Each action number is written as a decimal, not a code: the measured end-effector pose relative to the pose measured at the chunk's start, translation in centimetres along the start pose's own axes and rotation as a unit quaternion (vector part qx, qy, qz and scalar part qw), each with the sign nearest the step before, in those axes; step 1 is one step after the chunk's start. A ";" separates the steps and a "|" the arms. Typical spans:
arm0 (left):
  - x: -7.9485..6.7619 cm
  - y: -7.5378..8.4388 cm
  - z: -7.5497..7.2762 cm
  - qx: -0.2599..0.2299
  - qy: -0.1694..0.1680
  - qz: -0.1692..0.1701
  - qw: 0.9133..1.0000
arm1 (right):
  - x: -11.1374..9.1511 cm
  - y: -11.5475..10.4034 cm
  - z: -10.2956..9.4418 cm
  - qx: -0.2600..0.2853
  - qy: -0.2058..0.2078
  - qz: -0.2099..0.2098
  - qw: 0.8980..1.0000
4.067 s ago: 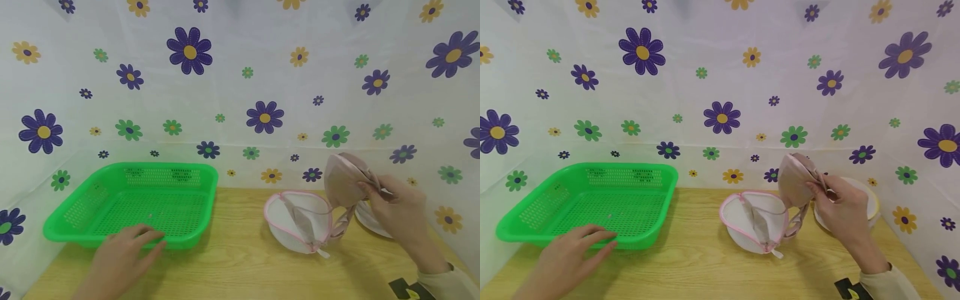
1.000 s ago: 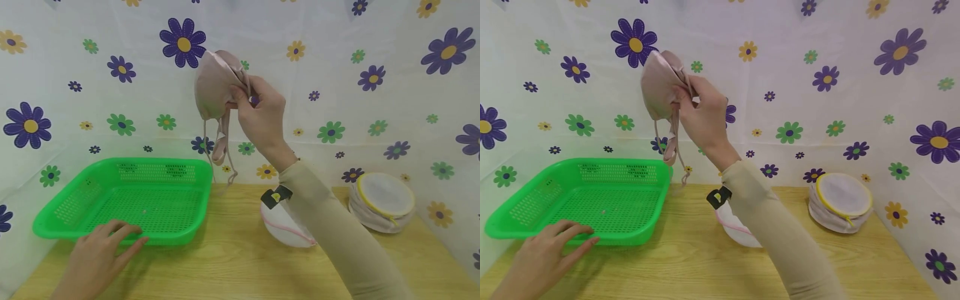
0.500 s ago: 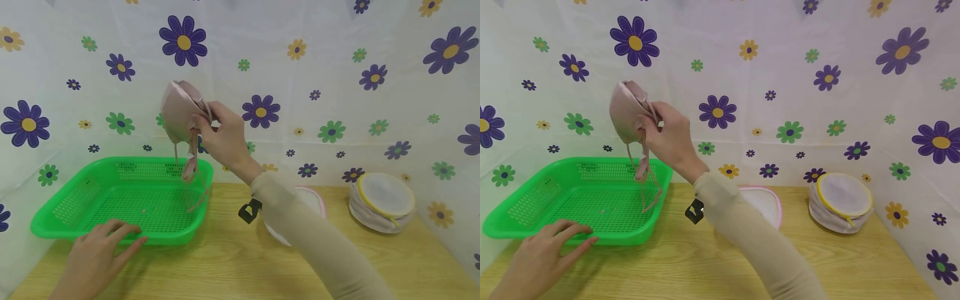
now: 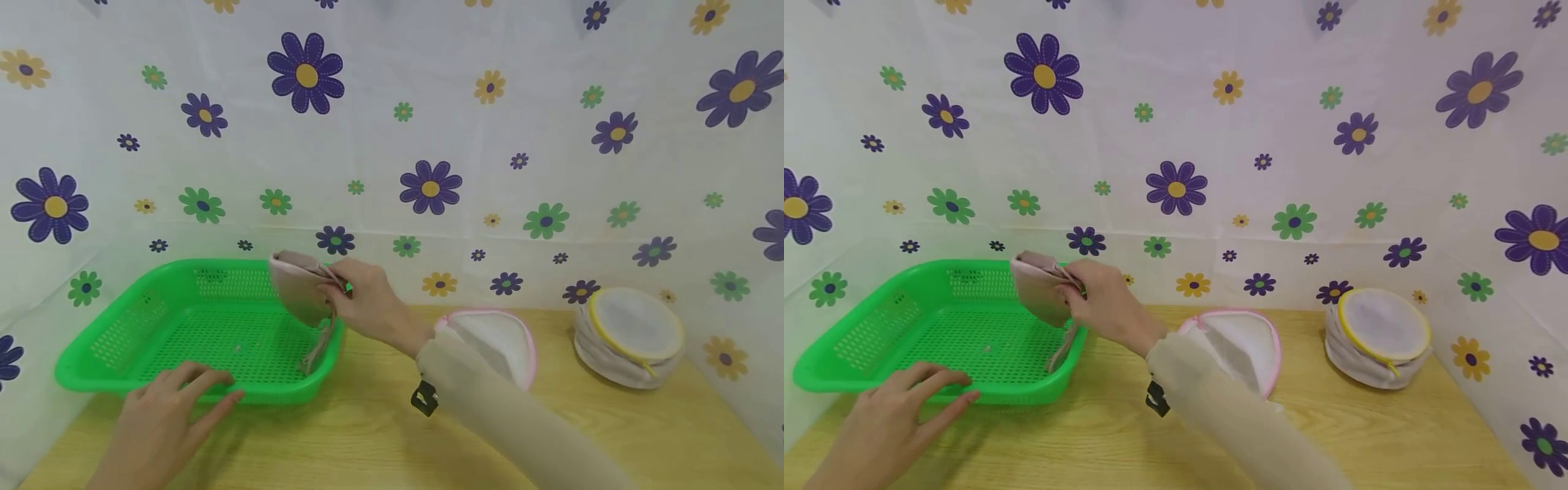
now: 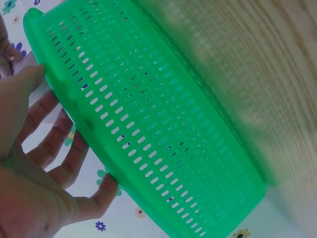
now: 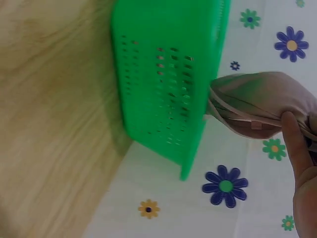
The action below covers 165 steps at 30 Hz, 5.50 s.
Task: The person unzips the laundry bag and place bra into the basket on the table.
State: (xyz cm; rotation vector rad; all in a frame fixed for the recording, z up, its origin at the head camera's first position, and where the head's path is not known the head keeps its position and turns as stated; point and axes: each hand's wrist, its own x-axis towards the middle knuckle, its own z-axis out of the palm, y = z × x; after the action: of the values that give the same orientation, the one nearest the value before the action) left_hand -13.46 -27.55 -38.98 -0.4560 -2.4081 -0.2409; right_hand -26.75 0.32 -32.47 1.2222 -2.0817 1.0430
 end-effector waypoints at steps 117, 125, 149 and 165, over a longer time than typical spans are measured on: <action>-0.1 0.0 -0.2 -0.031 -0.021 -0.025 0.999 | -19.1 3.3 -10.6 -0.163 -0.318 0.354 0.864; -0.3 0.2 0.0 -0.031 -0.034 -0.041 0.998 | -16.7 4.9 -8.6 -0.157 -0.342 0.308 0.874; -0.3 0.0 0.1 -0.031 -0.025 -0.031 0.999 | -13.0 7.3 -5.2 -0.191 -0.397 0.280 0.853; -0.2 0.1 0.2 -0.037 -0.030 -0.036 0.998 | -12.3 7.4 -5.4 -0.186 -0.379 0.294 0.857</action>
State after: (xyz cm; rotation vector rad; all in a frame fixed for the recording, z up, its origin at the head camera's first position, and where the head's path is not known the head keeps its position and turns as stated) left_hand -13.36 -27.47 -39.25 -0.4146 -2.4830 -0.3531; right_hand -27.34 13.03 -41.04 0.8700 -3.2173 0.3035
